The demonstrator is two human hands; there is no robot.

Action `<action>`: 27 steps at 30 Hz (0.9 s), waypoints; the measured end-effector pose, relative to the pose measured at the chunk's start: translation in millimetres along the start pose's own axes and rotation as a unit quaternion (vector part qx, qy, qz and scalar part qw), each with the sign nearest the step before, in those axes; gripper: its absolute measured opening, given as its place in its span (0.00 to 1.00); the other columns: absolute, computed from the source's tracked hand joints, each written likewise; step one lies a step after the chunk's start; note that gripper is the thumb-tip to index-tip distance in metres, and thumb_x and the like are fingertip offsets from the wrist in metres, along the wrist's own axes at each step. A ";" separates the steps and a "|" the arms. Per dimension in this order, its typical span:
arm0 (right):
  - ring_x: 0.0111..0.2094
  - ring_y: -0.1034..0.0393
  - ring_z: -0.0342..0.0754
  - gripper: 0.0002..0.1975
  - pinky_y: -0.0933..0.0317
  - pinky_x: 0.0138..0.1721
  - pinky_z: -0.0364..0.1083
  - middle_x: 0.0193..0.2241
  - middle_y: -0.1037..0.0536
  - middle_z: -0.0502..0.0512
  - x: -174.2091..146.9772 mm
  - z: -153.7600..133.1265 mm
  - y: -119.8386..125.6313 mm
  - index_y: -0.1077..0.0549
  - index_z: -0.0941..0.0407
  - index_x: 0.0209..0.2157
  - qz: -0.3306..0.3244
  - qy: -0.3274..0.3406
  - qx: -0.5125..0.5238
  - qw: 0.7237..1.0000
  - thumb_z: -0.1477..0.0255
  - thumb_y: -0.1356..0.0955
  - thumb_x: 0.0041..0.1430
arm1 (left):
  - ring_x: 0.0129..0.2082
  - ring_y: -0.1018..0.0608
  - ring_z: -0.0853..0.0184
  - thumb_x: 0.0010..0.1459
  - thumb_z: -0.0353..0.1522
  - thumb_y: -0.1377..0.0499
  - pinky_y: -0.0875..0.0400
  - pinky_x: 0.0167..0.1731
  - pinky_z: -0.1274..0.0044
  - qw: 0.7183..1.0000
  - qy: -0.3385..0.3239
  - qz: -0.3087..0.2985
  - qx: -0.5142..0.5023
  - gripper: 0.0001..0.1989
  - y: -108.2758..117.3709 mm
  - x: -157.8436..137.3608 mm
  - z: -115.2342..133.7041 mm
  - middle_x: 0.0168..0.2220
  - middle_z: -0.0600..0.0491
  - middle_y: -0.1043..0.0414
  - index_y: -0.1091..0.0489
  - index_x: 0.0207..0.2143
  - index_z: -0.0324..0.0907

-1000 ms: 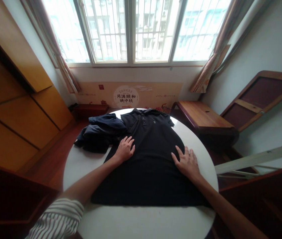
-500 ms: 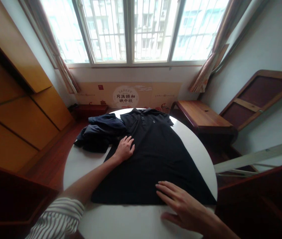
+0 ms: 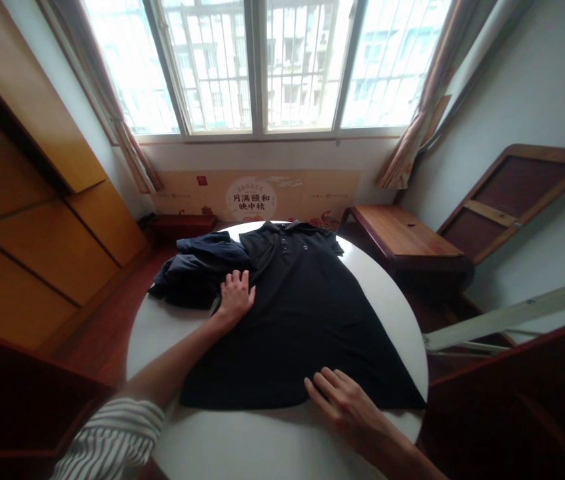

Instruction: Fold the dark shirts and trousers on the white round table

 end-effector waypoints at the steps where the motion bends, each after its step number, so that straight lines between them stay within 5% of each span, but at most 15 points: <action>1: 0.35 0.30 0.51 0.17 0.37 0.35 0.49 0.35 0.24 0.58 -0.6 -1.3 -0.1 0.28 0.63 0.48 0.002 -0.006 0.000 1.000 0.85 0.35 0.56 | 0.50 0.29 0.49 0.63 0.41 0.45 0.28 0.44 0.63 0.999 0.030 -0.016 0.018 0.27 1.7 0.0 -5.5 0.52 0.36 0.33 0.38 0.60 0.34; 7: 0.35 0.33 0.51 0.18 0.41 0.35 0.49 0.35 0.25 0.58 7.1 -9.7 -4.3 0.29 0.64 0.50 -0.009 -0.009 0.011 1.000 0.85 0.34 0.57 | 0.47 0.26 0.51 0.67 0.47 0.52 0.29 0.43 0.67 0.997 0.021 -0.053 0.051 0.26 5.7 4.9 -25.3 0.45 0.37 0.29 0.35 0.51 0.33; 12: 0.32 0.35 0.48 0.12 0.42 0.33 0.48 0.33 0.26 0.55 1.1 -28.2 0.6 0.29 0.64 0.46 -0.032 0.048 0.062 0.996 0.82 0.34 0.60 | 0.43 0.22 0.55 0.69 0.37 0.54 0.29 0.40 0.70 0.994 0.005 -0.100 0.042 0.16 11.7 10.6 -38.0 0.42 0.41 0.27 0.33 0.48 0.37; 17: 0.34 0.34 0.49 0.10 0.42 0.35 0.48 0.35 0.25 0.55 -5.3 -44.2 5.7 0.29 0.60 0.44 -0.080 0.037 0.091 0.992 0.79 0.34 0.60 | 0.48 0.26 0.61 0.67 0.30 0.51 0.31 0.46 0.75 0.993 -0.109 -0.026 -0.019 0.13 33.4 23.1 -7.3 0.47 0.45 0.30 0.34 0.51 0.41; 19: 0.37 0.34 0.51 0.14 0.40 0.38 0.49 0.37 0.25 0.56 7.3 -45.8 6.1 0.30 0.60 0.48 -0.101 0.003 0.095 0.990 0.77 0.33 0.59 | 0.50 0.28 0.62 0.66 0.31 0.50 0.32 0.49 0.75 0.990 -0.131 -0.044 -0.019 0.14 30.4 38.3 10.4 0.49 0.45 0.30 0.34 0.52 0.41; 23: 0.47 0.33 0.57 0.27 0.37 0.44 0.54 0.49 0.27 0.65 50.6 -55.4 0.3 0.38 0.63 0.60 -0.096 -0.007 0.083 0.992 0.74 0.34 0.60 | 0.55 0.31 0.54 0.64 0.38 0.46 0.35 0.53 0.68 0.990 -0.094 -0.103 0.011 0.17 7.7 80.3 33.4 0.52 0.39 0.31 0.30 0.49 0.36; 27: 0.55 0.36 0.62 0.22 0.37 0.50 0.59 0.58 0.32 0.71 79.2 -74.5 -19.5 0.35 0.64 0.58 -0.078 0.033 0.079 0.993 0.70 0.36 0.65 | 0.54 0.29 0.49 0.62 0.39 0.44 0.34 0.52 0.63 0.992 -0.036 -0.120 0.014 0.18 -12.8 110.0 35.8 0.51 0.34 0.30 0.27 0.47 0.33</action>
Point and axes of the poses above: each hand's wrist, its own x-axis towards the middle knuckle, its own y-axis out of the back of the hand, z = x × y, the point moved 5 cm from there along x, towards the middle knuckle
